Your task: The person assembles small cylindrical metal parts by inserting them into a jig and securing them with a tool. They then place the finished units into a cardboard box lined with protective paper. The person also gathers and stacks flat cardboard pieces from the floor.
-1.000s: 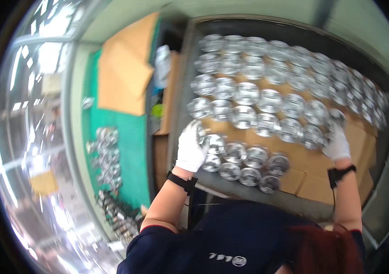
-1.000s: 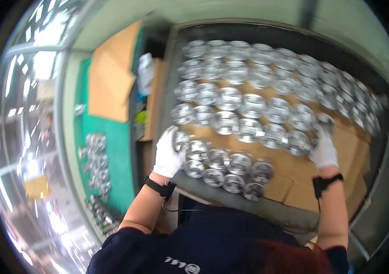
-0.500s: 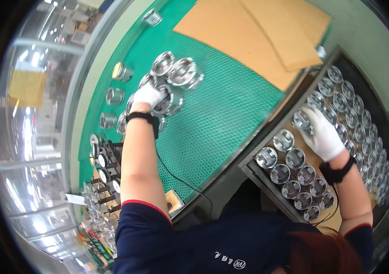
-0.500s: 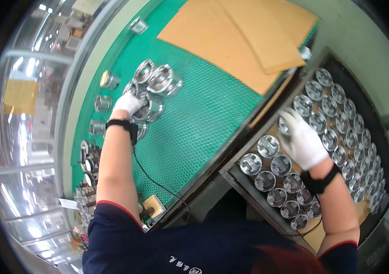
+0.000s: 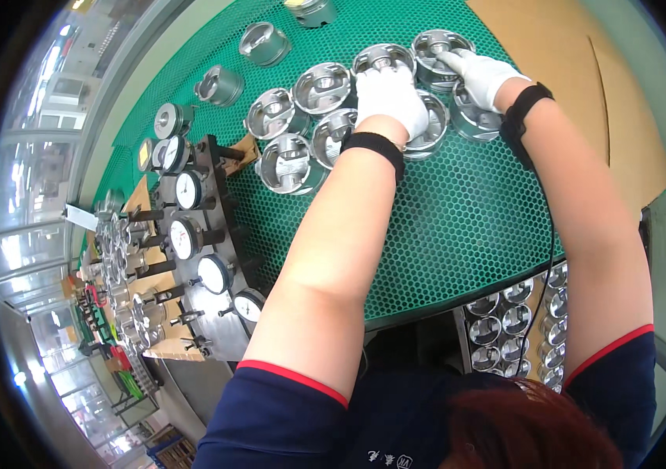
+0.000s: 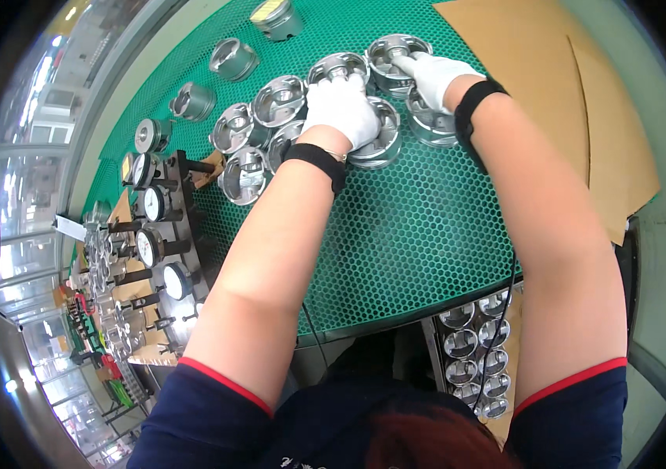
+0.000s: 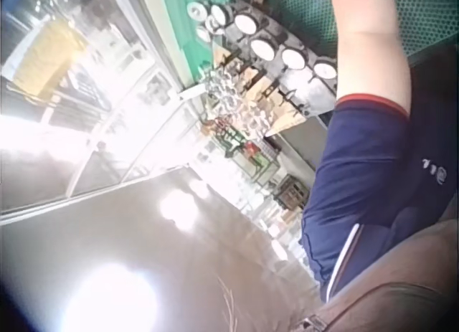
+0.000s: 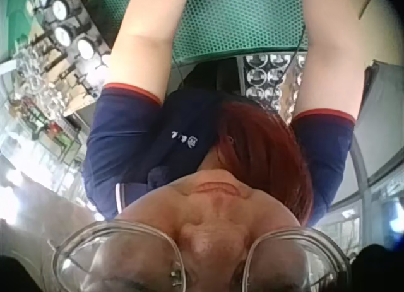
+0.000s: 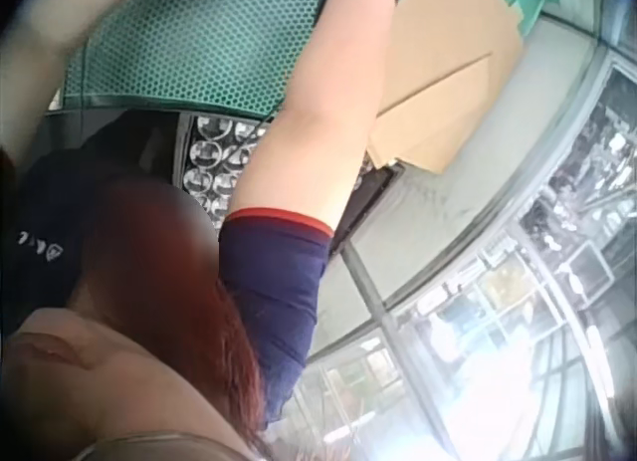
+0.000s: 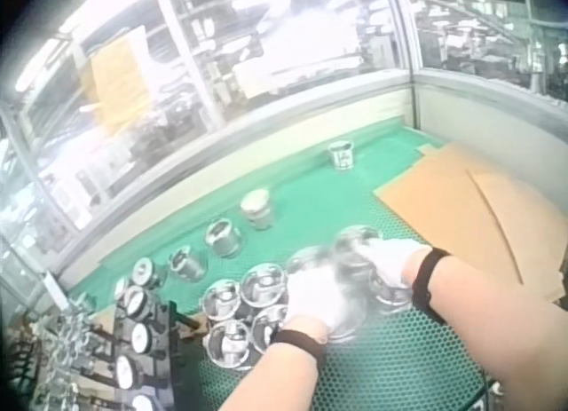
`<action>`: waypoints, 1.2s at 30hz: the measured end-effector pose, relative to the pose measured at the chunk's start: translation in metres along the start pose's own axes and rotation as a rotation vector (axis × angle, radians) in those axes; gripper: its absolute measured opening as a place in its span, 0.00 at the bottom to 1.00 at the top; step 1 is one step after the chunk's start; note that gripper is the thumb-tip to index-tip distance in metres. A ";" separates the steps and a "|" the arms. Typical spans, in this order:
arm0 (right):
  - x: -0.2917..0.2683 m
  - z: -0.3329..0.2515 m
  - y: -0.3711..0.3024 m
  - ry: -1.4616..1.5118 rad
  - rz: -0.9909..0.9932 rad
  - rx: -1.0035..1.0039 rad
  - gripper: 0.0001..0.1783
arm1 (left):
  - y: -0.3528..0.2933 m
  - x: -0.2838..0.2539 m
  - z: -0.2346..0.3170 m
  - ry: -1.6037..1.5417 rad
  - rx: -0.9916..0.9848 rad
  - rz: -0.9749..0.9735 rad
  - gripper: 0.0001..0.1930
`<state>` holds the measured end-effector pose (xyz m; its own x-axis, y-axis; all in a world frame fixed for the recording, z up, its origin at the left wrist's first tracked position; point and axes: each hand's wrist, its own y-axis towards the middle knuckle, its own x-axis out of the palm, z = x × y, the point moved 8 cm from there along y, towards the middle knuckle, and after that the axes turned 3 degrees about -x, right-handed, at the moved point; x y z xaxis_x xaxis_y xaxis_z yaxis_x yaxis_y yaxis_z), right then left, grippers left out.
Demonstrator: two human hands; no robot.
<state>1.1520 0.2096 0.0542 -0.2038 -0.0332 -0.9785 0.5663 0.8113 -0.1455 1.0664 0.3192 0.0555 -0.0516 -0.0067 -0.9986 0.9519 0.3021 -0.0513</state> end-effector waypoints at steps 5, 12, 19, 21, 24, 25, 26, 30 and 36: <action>0.000 0.011 -0.018 0.119 -0.073 0.015 0.36 | 0.000 -0.007 0.005 -0.050 0.019 -0.026 0.28; -0.026 0.000 -0.215 0.408 0.262 0.071 0.33 | 0.007 -0.006 0.009 0.046 0.122 0.036 0.32; 0.002 -0.009 -0.566 0.386 0.351 0.695 0.37 | -0.020 -0.024 0.040 -0.142 0.035 -0.254 0.36; 0.016 -0.023 -0.672 0.382 0.329 0.913 0.36 | -0.029 -0.037 0.049 0.080 0.129 -0.048 0.38; 0.054 -0.060 -0.824 0.333 0.312 1.310 0.33 | -0.052 -0.050 0.086 0.351 0.176 0.049 0.38; 0.073 -0.076 -0.873 0.307 0.307 1.448 0.32 | -0.081 -0.064 0.124 0.376 0.172 0.071 0.38; 0.094 -0.092 -0.920 0.283 0.308 1.569 0.31 | -0.097 -0.069 0.143 0.385 0.229 0.157 0.36; 0.198 -0.151 -1.087 0.254 0.359 1.752 0.34 | -0.238 -0.105 0.249 0.099 0.469 0.264 0.32; 0.308 -0.169 -1.246 0.502 0.216 1.814 0.33 | -0.487 -0.057 0.454 -0.218 0.888 0.040 0.33</action>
<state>0.2486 -0.7126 -0.0415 -0.0169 0.3924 -0.9197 0.5827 -0.7436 -0.3279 0.7432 -0.2603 0.1329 -0.0416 -0.2188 -0.9749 0.8387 -0.5380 0.0850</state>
